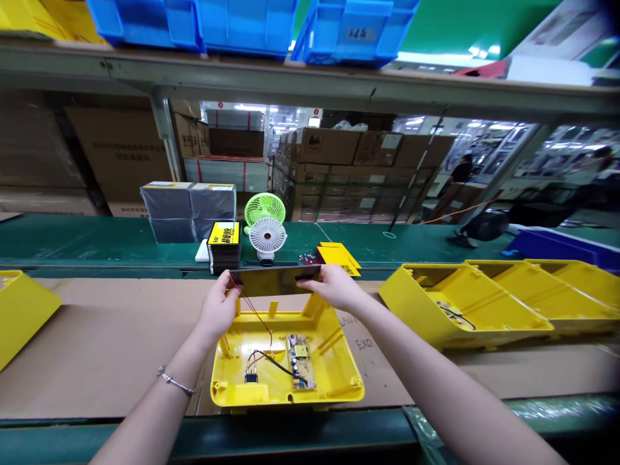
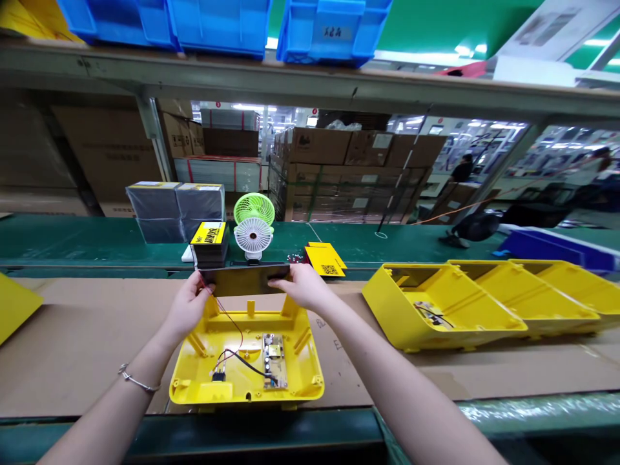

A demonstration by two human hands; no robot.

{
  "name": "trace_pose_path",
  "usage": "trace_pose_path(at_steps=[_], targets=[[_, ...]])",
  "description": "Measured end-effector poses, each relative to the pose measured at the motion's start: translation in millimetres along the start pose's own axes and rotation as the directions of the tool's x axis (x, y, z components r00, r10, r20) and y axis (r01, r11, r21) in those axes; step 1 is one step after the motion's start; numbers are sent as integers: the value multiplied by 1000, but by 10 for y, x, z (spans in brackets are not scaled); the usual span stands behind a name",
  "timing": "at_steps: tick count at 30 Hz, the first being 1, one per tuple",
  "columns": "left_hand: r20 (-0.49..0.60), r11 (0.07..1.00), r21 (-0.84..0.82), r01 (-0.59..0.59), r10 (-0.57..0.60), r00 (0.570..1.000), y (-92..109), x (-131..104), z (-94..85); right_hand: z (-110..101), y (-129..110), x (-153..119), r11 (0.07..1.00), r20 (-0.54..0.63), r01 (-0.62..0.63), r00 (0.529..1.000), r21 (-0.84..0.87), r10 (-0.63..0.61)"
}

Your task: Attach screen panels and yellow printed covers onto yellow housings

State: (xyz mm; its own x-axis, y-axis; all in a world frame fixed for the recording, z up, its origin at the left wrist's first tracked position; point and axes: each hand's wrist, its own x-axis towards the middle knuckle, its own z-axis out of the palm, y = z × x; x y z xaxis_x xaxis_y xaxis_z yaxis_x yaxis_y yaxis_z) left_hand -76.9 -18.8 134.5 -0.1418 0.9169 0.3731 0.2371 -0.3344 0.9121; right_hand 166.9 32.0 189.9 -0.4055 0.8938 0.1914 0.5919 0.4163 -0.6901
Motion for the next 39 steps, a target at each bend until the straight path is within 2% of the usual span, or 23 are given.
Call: trace_pose_path(at_steps=[3, 6, 8, 10, 11, 13, 15, 17, 19, 21, 24, 27, 34, 39], targets=[[25, 997, 70, -22, 21, 999, 55, -35, -18, -9, 127, -1, 994, -27, -53, 998, -98, 51], [26, 991, 130, -29, 26, 999, 101, -53, -24, 0, 135, -38, 987, -85, -64, 995, -145, 52], [22, 988, 150, -34, 31, 999, 124, -57, -7, 22, 37, -81, 965, -190, 22, 979, -261, -74], [30, 987, 151, -49, 45, 999, 138, -58, 29, 80, -115, -122, 871, -235, 156, 927, -466, -292], [35, 987, 148, -59, 54, 998, 140, -58, 53, 128, -193, -137, 795, -206, 212, 898, -569, -388], [44, 985, 152, -79, 73, 996, 131, -56, 100, 254, -311, -146, 649, -75, 284, 881, -706, -468], [39, 982, 171, -80, 74, 996, 109, -50, 135, 390, -352, -129, 561, 53, 323, 895, -763, -443], [29, 981, 186, -62, 58, 998, 80, -42, 149, 483, -326, -96, 530, 164, 364, 908, -766, -386], [27, 982, 186, -44, 40, 999, 58, -36, 148, 498, -275, -58, 543, 251, 409, 905, -734, -342], [33, 982, 187, -36, 30, 999, 49, -35, 141, 439, -238, -18, 596, 297, 426, 904, -681, -308], [27, 981, 192, -18, 13, 1000, 50, -42, 139, 298, -221, 52, 740, 277, 334, 939, -584, -205], [16, 985, 172, 11, -14, 1000, 49, -47, 149, 224, -199, 114, 816, 232, 240, 963, -526, -134], [19, 996, 67, 57, -59, 998, 39, -35, 170, 388, -134, 124, 831, 133, 166, 985, -531, -112], [-13, 993, -24, 115, -115, 993, -32, -6, 139, 407, -227, 82, 807, 104, 165, 986, -567, -129]])
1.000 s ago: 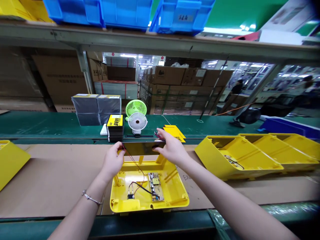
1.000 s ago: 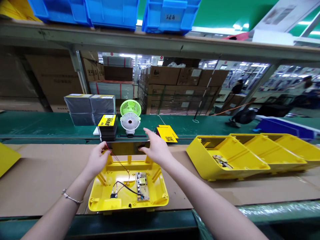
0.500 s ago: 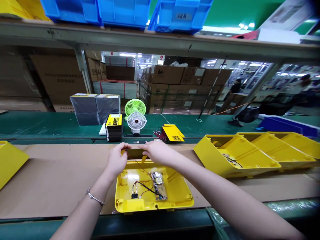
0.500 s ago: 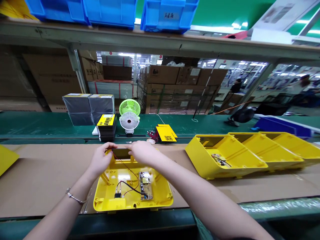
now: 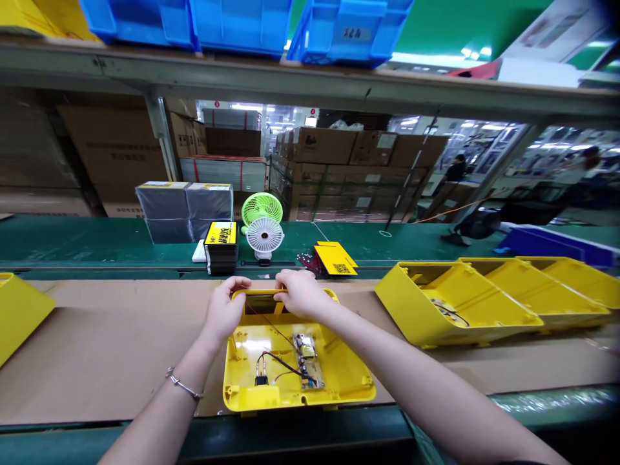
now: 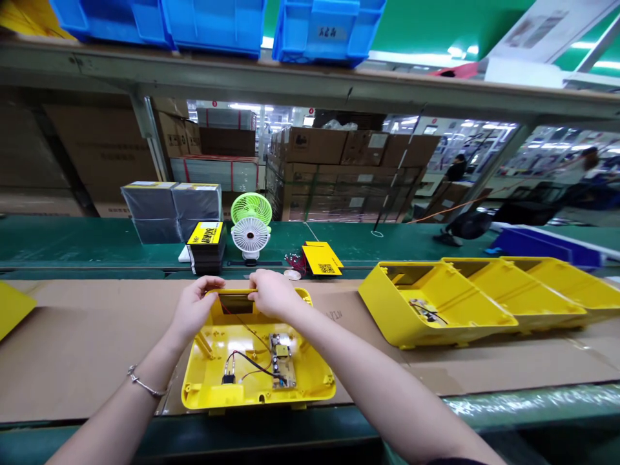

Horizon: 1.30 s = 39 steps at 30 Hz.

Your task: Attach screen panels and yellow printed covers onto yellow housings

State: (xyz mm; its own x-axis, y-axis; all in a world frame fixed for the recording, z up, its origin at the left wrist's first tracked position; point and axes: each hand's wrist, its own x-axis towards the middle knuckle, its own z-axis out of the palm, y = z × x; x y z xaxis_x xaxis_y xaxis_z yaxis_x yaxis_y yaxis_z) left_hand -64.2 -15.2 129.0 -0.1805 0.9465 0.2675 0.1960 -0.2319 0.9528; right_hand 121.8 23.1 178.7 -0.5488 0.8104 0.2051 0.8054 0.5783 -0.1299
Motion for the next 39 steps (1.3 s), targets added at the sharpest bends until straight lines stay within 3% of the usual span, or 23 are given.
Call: trace_pose_path(at_steps=[6, 11, 16, 21, 25, 29, 31, 34, 36, 39], targets=[[128, 990, 15, 143, -144, 981, -32, 99, -187, -135, -245, -98, 983, -76, 176, 981, -60, -180], [276, 966, 253, 53, -125, 953, 102, 186, -333, -6, -466, -24, 973, 164, 176, 975, -149, -151], [403, 871, 486, -78, -144, 904, 232, 353, -373, 132, -594, 54, 952, 203, 280, 946, -121, -252], [415, 792, 601, -111, -190, 890, 354, 472, -333, 76, -500, 4, 930, 258, 362, 907, -68, -334], [435, 740, 659, -136, -228, 871, 429, 532, -273, -82, -254, -74, 947, 308, 317, 897, 56, -318], [438, 724, 674, -150, -228, 869, 376, 570, -212, -251, -1, -202, 951, 229, 270, 926, 152, -300], [417, 727, 674, -132, -227, 880, 308, 558, -188, -284, 117, -278, 958, 87, 260, 959, 126, -271], [376, 745, 659, -101, -210, 903, 246, 490, -176, -254, 285, -377, 989, -130, 138, 981, -57, -144], [357, 759, 644, -94, -190, 915, 286, 415, -190, -230, 372, -426, 987, -148, 59, 986, -149, -82], [333, 773, 626, -104, -144, 932, 493, 262, -241, -284, 424, -497, 982, -137, 53, 987, -181, -79]])
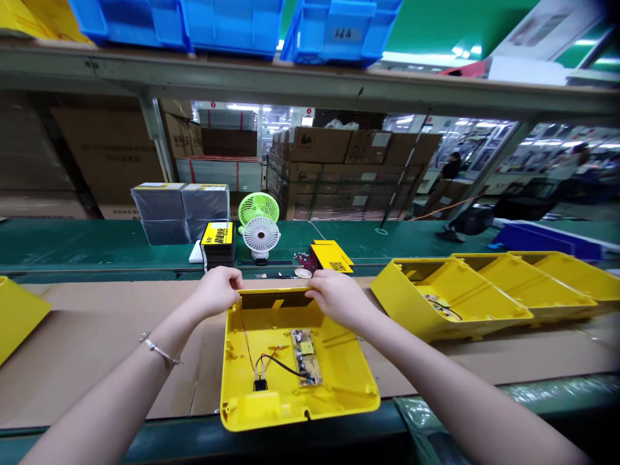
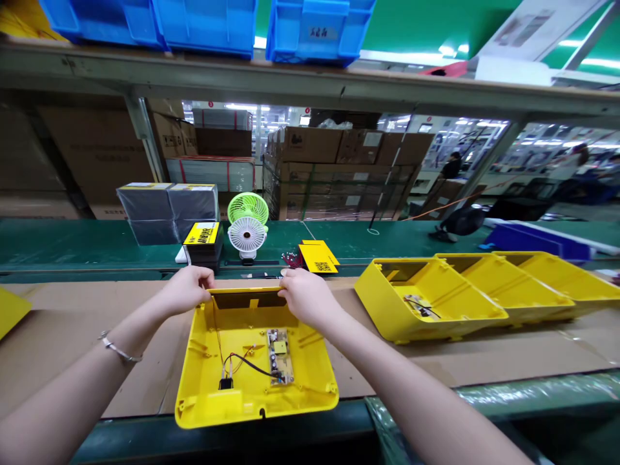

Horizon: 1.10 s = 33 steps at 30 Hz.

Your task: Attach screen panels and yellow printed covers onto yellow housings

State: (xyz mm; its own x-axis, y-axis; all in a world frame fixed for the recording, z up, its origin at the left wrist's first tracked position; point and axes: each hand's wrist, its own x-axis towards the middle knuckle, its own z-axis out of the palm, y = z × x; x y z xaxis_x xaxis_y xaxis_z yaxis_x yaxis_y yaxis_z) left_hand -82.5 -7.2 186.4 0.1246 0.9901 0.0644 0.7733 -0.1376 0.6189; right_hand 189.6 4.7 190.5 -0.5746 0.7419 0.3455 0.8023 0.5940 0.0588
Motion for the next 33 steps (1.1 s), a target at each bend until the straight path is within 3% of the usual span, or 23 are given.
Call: trace_pose_path(at_steps=[3, 6, 8, 10, 12, 14, 17, 18, 20, 22, 26, 30, 33], targets=[[-131, 998, -7, -70, 69, 989, 182, -237, -143, -157, 2, -86, 999, -146, 31, 989, -38, -36], [-300, 959, 141, -246, 278, 913, 245, -453, -175, -250, -17, -224, 989, -262, 107, 956, -99, -130], [-301, 911, 237, -339, 400, 866, 184, -560, -114, -231, -35, -332, 976, -258, 184, 943, -120, -210], [-243, 888, 245, -389, 445, 862, 74, -640, -32, -179, -56, -430, 965, -228, 247, 938, -91, -262], [-161, 908, 182, -378, 406, 899, -32, -696, 20, -145, -76, -496, 960, -189, 281, 943, 6, -275], [-9, 937, 81, -340, 342, 940, -93, -724, 16, -151, -86, -512, 950, -140, 269, 959, 158, -248], [197, 956, -73, -284, 293, 936, -91, -668, -30, -189, -69, -425, 907, -81, 154, 988, 392, -133], [186, 961, -108, -254, 271, 945, -77, -617, -33, -188, -54, -370, 888, -71, 102, 994, 448, -78], [50, 973, -167, -161, 171, 984, -47, -473, 1, -148, -9, -243, 853, -33, -14, 999, 521, 36], [-66, 962, -270, -46, 30, 997, -29, -304, 67, -62, 45, -114, 810, 55, -137, 990, 571, 130], [2, 866, -485, 118, -134, 991, -26, -44, 160, 143, 134, 67, 632, 261, -323, 946, 704, 193], [-86, 913, -404, 65, -108, 990, -43, 54, 165, 287, 160, 147, 414, 290, -367, 927, 833, 238], [-184, 968, -250, -3, -45, 982, -68, 133, 154, 366, 163, 185, 310, 284, -366, 917, 878, 279]])
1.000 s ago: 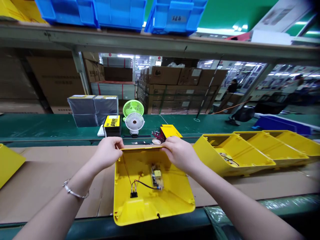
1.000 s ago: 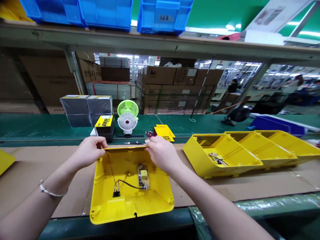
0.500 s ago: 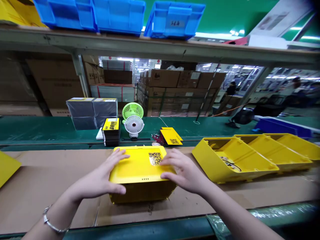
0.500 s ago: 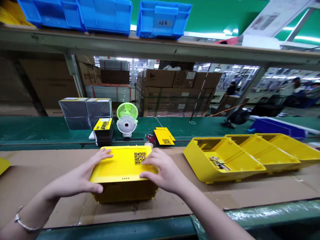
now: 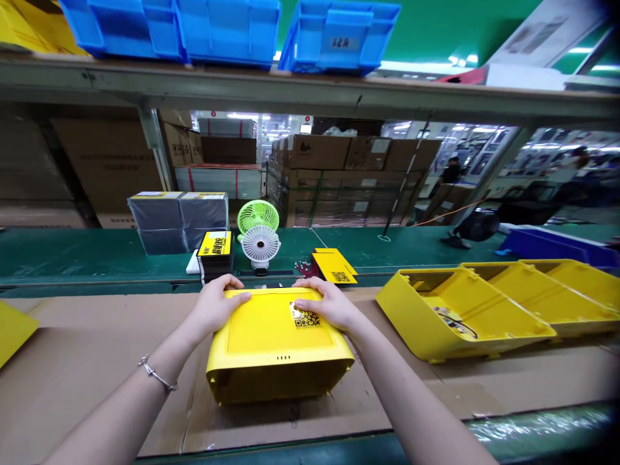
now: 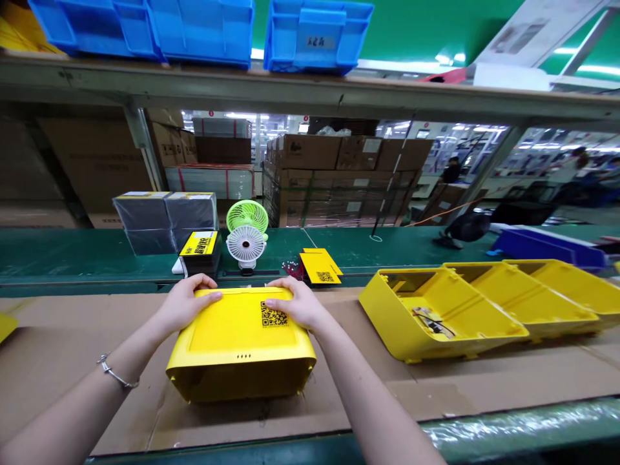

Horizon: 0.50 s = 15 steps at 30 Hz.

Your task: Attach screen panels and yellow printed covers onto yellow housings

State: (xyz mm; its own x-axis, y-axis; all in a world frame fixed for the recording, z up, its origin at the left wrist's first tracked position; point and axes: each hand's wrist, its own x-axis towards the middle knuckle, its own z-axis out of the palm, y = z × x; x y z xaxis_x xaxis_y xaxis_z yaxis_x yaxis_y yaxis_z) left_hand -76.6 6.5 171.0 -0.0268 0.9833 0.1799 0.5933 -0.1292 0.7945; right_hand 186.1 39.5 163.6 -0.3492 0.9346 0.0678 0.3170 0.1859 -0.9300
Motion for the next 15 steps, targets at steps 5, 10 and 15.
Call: trace_pose_path(at_steps=[5, 10, 15], targets=[[-64, 968, 187, -169, 183, 981, -108, 412, -119, 19, 92, 94, 999, -81, 7, 997, 34, -4], [-201, 849, 505, -158, 293, 935, -461, 894, -274, 11, 162, 142, 999, -99, 27, 995, 17, -25], [-201, 778, 617, -119, 302, 932, -859, 856, -240, 12, 146, 125, 999, -89, 46, 995, -4, -46]])
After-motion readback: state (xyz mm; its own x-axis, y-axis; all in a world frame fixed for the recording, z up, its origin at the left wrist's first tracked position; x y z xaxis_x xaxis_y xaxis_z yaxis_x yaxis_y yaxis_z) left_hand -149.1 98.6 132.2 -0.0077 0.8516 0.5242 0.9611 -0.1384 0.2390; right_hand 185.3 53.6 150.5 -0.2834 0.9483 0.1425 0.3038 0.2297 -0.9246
